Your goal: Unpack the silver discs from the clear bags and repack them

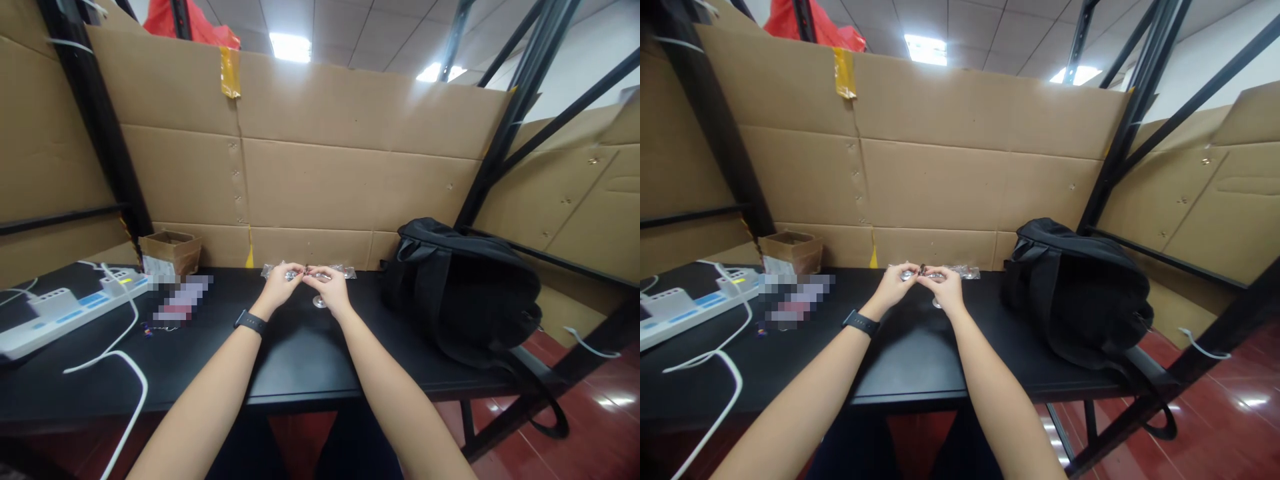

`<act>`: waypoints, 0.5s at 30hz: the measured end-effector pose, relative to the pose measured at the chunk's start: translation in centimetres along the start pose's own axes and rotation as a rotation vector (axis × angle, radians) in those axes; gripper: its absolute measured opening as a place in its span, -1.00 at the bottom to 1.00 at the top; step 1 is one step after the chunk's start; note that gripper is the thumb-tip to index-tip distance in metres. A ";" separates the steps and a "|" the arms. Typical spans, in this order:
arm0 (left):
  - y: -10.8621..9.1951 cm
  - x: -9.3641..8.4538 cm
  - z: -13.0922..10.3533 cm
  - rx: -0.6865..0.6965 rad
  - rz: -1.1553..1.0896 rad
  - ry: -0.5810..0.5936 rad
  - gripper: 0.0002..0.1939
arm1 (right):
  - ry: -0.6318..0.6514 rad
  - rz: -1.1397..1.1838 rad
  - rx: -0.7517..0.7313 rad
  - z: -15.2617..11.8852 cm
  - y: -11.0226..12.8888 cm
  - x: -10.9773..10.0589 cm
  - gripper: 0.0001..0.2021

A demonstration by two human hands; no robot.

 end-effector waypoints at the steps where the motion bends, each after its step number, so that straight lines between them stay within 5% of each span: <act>1: 0.0 0.1 0.0 -0.011 -0.022 0.004 -0.78 | -0.009 -0.004 -0.006 0.1 0.0 -0.1 -0.64; 15: -0.6 -0.2 -0.2 0.019 -0.016 -0.082 -0.85 | -0.031 0.042 0.141 0.2 -0.8 -0.1 -0.62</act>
Point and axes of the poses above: each hand's wrist, its own z-axis towards the middle knuckle, its own x-axis out of the palm, y = z × x, the point moved 3 cm from there along z, towards the middle knuckle, and after that the axes turned 14 degrees about -y, right-handed, at the moved point
